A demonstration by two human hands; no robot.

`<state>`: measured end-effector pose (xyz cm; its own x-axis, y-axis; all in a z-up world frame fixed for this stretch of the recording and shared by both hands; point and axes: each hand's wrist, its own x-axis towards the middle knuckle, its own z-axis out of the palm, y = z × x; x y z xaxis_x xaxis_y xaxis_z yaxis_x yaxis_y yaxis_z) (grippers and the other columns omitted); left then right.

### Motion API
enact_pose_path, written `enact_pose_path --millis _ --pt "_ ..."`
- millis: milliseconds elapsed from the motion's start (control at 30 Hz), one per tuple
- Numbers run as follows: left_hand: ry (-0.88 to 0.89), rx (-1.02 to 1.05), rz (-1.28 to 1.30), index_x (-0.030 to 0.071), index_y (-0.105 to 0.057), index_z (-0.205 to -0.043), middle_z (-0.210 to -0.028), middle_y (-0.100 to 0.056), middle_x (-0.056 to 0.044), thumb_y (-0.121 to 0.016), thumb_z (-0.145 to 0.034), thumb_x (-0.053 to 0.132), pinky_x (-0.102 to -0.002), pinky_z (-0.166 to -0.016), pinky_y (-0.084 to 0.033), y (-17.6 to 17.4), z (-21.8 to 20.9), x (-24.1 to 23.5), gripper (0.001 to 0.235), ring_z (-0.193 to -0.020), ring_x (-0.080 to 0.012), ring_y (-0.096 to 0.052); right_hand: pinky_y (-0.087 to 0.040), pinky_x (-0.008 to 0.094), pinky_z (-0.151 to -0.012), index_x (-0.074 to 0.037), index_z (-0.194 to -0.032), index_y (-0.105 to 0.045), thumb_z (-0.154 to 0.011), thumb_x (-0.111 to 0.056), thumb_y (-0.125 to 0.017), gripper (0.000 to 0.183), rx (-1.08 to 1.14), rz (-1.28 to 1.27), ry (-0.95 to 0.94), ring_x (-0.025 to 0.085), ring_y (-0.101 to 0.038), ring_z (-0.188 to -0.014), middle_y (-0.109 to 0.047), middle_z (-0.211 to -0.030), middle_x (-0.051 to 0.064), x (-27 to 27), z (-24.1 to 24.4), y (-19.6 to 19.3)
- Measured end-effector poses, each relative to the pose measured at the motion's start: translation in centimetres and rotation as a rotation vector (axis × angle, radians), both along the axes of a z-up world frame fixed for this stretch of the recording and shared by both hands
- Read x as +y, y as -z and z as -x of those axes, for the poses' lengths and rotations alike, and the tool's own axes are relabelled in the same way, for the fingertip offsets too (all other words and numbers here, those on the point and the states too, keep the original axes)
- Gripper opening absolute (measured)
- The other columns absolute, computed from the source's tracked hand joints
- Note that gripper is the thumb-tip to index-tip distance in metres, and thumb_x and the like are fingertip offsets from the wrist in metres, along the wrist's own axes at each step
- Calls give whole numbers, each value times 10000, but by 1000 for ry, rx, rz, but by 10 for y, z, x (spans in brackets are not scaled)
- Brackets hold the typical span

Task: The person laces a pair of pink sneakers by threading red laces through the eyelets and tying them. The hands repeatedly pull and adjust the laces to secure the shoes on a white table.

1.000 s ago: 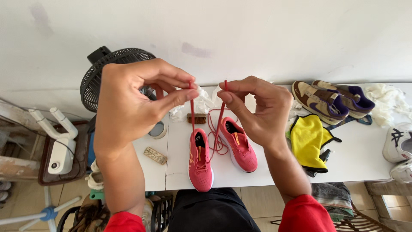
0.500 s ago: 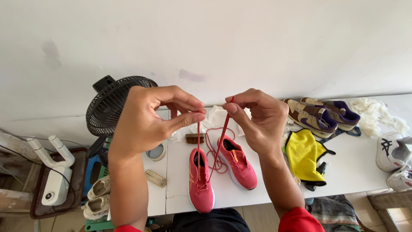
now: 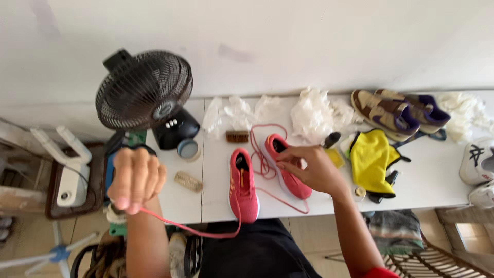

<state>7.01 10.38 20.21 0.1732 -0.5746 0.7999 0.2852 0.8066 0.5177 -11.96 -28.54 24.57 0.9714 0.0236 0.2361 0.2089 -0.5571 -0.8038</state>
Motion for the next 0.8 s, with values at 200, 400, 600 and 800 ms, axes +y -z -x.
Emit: enact_pose_path --millis 200,400,600,800 --pt "-459 -570 -1798 -4 -861 -1174 -1243 -835 -295 -763 -942 66 -607 -981 -586 87 52 -10 261 -1091 -544 -796 -598 637 -1040 -182 -1551 -683 -997 -264 -800 572 626 165 274 474 -756 -1222 -776 -1272 237 29 55 190" --pt "-1001 -1105 -1100 64 -796 -1099 -1352 -738 -117 -772 -947 87 -576 -1168 -470 193 77 -125 155 -1461 -350 -591 -622 493 -678 -74 -1337 -754 -945 -129 -771 397 252 -35 108 345 -808 -739 -793 -1000 136 79 39 251" --pt "-873 -1411 -1248 168 -866 -990 -1030 -800 -37 -805 -914 322 -499 -1254 -352 297 41 -154 183 -1247 -244 -625 -639 442 -680 -239 -1118 -825 -1035 -350 -777 147 179 211 90 260 -780 -698 -741 -999 -39 71 11 321" --pt "-750 -1375 -1315 249 -860 -897 -929 -831 39 -859 -851 234 -538 -1261 -311 279 39 -153 48 -1218 -238 -620 -673 457 -782 -216 -1167 -734 -1107 -331 -698 135 122 317 41 337 -801 -916 -631 -1105 -24 73 18 342"
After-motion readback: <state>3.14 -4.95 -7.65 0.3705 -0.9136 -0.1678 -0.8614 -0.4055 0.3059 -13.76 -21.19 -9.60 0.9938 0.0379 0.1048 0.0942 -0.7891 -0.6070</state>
